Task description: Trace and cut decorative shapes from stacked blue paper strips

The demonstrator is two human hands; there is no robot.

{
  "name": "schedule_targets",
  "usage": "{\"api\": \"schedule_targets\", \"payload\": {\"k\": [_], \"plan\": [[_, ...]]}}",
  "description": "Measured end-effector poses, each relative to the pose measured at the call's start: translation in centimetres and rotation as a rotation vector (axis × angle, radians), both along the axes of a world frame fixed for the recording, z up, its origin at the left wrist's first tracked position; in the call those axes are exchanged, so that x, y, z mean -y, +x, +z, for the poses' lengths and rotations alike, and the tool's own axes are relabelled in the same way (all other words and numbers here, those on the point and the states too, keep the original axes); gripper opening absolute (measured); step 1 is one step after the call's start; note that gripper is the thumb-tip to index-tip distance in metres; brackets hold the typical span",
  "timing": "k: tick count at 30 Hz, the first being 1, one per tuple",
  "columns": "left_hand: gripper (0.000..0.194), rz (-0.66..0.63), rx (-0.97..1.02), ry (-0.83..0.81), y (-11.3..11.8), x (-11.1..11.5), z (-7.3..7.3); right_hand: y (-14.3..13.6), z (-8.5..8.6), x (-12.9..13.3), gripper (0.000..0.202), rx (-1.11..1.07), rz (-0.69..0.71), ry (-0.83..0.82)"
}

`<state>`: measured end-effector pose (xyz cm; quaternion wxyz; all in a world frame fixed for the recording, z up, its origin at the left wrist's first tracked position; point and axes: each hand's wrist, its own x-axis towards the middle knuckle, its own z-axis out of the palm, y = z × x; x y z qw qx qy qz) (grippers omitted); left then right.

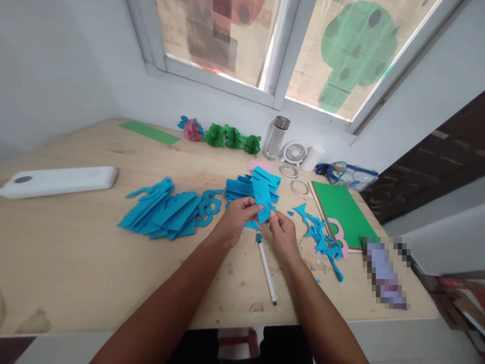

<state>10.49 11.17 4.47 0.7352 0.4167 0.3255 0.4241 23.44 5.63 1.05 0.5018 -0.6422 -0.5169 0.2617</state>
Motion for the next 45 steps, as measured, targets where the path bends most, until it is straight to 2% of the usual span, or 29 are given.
{"api": "schedule_targets", "payload": {"k": [7, 13, 20, 23, 29, 35, 45], "plan": [[0.023, -0.054, 0.052, -0.016, 0.5, 0.5, -0.6, -0.1, -0.2, -0.1, 0.039, -0.074, -0.014, 0.044], [0.025, -0.056, 0.071, -0.001, 1.0, 1.0, -0.8, -0.1, -0.6, -0.4, 0.051, -0.271, -0.02, 0.007], [0.027, -0.102, 0.07, 0.037, 1.1, 1.3, -0.8, -0.4, 0.2, -0.3, 0.057, -0.464, 0.073, -0.051], [0.027, -0.122, 0.045, 0.063, 1.0, 1.1, -0.8, -0.4, 0.5, -0.2, 0.056, -0.468, 0.077, -0.056], [0.024, -0.005, 0.054, 0.047, 0.7, 0.6, -0.4, -0.2, 0.4, -0.2, 0.059, -0.41, 0.09, -0.046], [0.024, 0.012, 0.034, 0.044, 0.5, 0.8, 0.1, -0.3, 0.5, -0.1, 0.056, -0.404, 0.077, -0.056], [0.022, 0.061, 0.051, 0.102, 0.9, 0.9, -0.5, -0.5, 0.6, 0.0, 0.054, -0.411, 0.123, -0.078]]}}
